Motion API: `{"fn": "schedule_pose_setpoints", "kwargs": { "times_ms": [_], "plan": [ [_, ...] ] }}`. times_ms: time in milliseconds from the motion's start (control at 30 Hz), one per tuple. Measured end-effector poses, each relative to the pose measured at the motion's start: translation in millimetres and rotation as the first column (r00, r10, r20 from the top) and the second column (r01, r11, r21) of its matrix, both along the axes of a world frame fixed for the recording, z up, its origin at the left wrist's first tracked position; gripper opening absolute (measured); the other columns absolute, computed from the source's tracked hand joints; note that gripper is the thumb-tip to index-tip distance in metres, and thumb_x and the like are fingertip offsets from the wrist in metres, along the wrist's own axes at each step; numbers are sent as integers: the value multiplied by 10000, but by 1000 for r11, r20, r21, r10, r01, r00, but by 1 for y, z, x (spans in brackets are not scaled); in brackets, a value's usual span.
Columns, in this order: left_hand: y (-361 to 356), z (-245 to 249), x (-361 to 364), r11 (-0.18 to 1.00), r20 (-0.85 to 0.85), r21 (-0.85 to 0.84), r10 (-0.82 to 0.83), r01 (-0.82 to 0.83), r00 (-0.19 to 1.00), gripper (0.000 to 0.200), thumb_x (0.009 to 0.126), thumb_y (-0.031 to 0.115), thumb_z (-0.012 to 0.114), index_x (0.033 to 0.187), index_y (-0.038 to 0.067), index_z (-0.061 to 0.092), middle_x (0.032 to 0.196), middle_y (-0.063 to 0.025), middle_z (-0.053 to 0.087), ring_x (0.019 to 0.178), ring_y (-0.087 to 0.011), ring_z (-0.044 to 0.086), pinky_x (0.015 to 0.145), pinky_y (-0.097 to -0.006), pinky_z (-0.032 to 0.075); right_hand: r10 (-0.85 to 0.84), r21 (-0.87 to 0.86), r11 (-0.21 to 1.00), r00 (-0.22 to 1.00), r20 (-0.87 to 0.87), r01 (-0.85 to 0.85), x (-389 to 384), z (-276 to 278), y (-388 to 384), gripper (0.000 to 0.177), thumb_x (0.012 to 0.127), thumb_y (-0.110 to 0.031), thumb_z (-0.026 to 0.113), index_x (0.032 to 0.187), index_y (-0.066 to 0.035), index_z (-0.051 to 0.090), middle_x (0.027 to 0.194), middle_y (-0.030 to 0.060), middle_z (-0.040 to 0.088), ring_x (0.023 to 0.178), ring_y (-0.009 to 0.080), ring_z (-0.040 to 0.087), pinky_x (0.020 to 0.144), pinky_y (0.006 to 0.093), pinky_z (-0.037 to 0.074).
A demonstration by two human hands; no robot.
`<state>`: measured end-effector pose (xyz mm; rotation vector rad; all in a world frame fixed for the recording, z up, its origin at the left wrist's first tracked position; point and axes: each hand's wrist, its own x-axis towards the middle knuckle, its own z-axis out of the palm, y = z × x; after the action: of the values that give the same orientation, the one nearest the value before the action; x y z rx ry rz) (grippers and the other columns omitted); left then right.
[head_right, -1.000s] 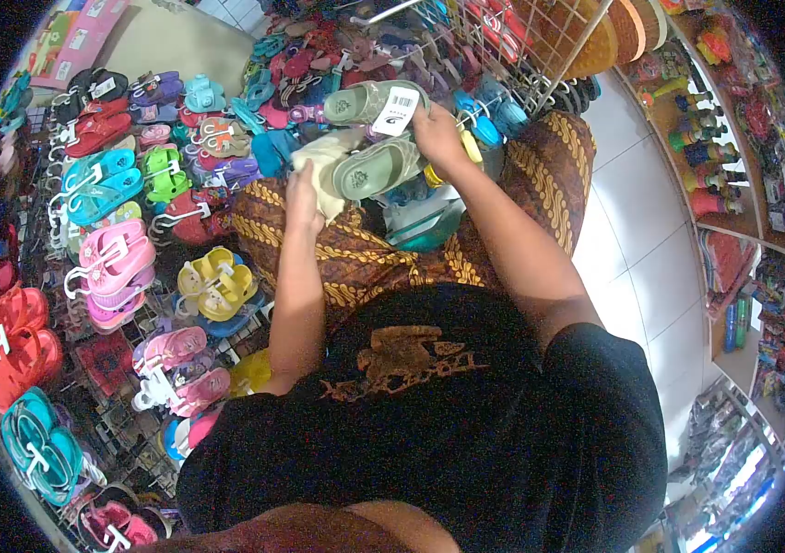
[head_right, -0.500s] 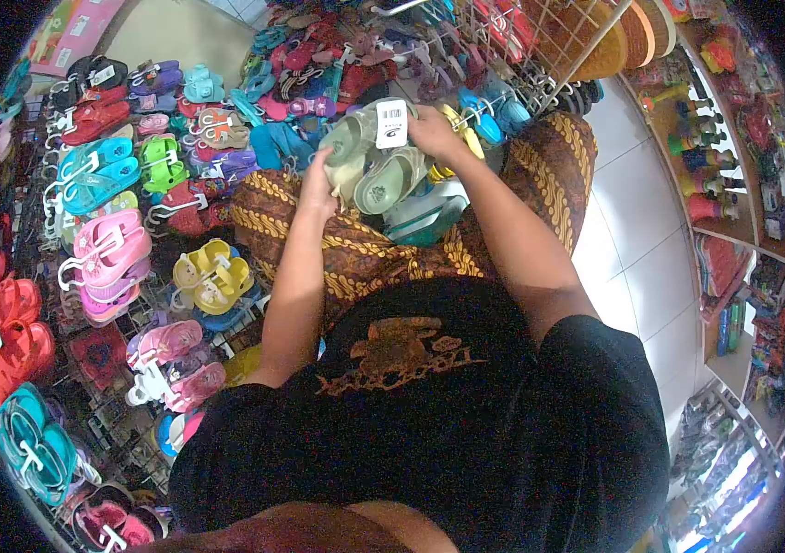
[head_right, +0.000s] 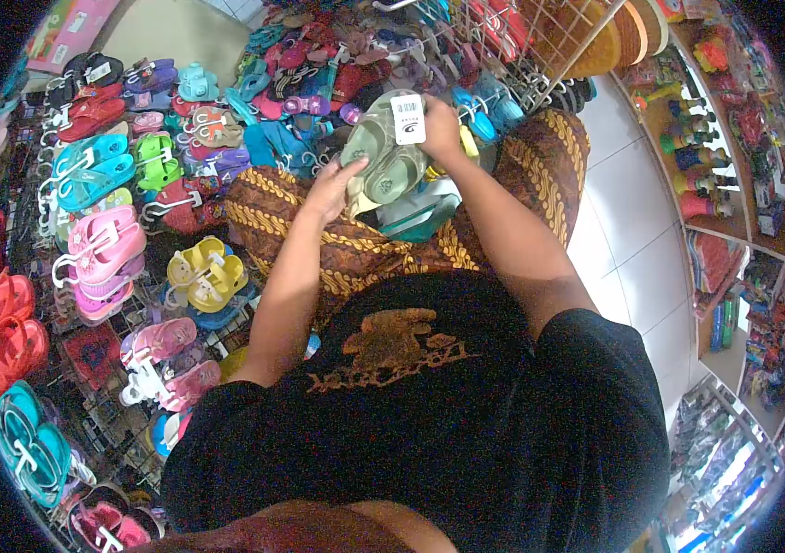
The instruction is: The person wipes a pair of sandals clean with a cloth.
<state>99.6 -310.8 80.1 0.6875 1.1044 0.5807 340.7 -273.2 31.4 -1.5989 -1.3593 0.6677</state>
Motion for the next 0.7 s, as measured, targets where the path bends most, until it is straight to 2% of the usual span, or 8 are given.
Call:
{"fn": "schedule_pose_setpoints", "kwargs": {
  "times_ms": [67, 167, 200, 433, 500, 533, 633, 700],
  "plan": [
    [0, -7, -3, 992, -27, 1, -127, 128, 991, 396, 943, 193, 759, 1277, 17, 639, 1161, -68, 712, 1007, -162, 687, 884, -333, 553, 6, -11, 1000, 1000, 7, -6, 3, 2, 1, 402, 834, -433, 759, 927, -43, 725, 825, 229, 723, 804, 416, 719, 753, 483, 560],
    [-5, -12, 3, 980, 13, 71, -188, 187, 982, 394, 941, 181, 758, 1273, 7, 637, 1145, -71, 719, 991, -154, 688, 876, -326, 553, -89, -172, 981, 995, 39, 94, 1, 44, -8, 513, 881, -545, 707, 933, -35, 719, 808, 230, 719, 776, 410, 717, 738, 482, 555],
    [-8, -8, 6, 983, 12, 78, -165, 164, 986, 386, 942, 175, 755, 1266, -3, 641, 1131, -66, 723, 977, -145, 687, 870, -319, 552, -131, -91, 986, 985, 115, 142, -3, 43, -9, 614, 910, -634, 644, 929, -24, 716, 796, 240, 713, 757, 403, 715, 726, 483, 550],
    [-3, -13, 5, 979, -108, 114, -158, 170, 982, 421, 959, 237, 741, 1288, -2, 631, 1143, -62, 711, 993, -151, 679, 867, -317, 547, -93, -141, 985, 994, 58, 100, -6, 30, 1, 635, 960, -635, 571, 952, -13, 697, 782, 248, 701, 780, 430, 709, 727, 487, 542],
    [-2, -12, 9, 982, -180, 114, -132, 154, 975, 388, 997, 257, 692, 1293, 14, 627, 1179, -60, 700, 1022, -149, 677, 875, -328, 549, -115, -125, 986, 992, -52, 108, -2, 25, -1, 621, 997, -612, 535, 928, -9, 669, 761, 228, 695, 747, 376, 710, 718, 464, 537],
    [-3, -14, 11, 993, -109, 89, -71, 81, 992, 408, 1012, 344, 665, 1263, 22, 653, 1184, -70, 694, 1040, -149, 666, 887, -323, 536, -153, -98, 985, 982, -112, 142, -4, 25, -2, 612, 1005, -602, 532, 916, -10, 663, 755, 219, 693, 736, 359, 708, 713, 460, 534],
    [-1, -16, 14, 999, -67, 35, 43, -41, 997, 463, 1005, 386, 675, 1263, 4, 633, 1248, -83, 646, 1110, -157, 607, 934, -336, 501, -259, -137, 963, 935, -241, 231, -5, 19, 1, 596, 1030, -571, 530, 878, -8, 656, 758, 172, 701, 710, 277, 696, 690, 431, 523],
    [-5, -17, 17, 977, -149, 202, -32, 62, 988, 494, 953, 279, 757, 1327, 18, 568, 1267, -97, 609, 1153, -196, 581, 968, -347, 483, -281, -134, 958, 918, -281, 252, -4, 12, -1, 603, 1034, -571, 528, 856, -8, 652, 753, 157, 701, 697, 254, 685, 677, 419, 519]
  ]
}}
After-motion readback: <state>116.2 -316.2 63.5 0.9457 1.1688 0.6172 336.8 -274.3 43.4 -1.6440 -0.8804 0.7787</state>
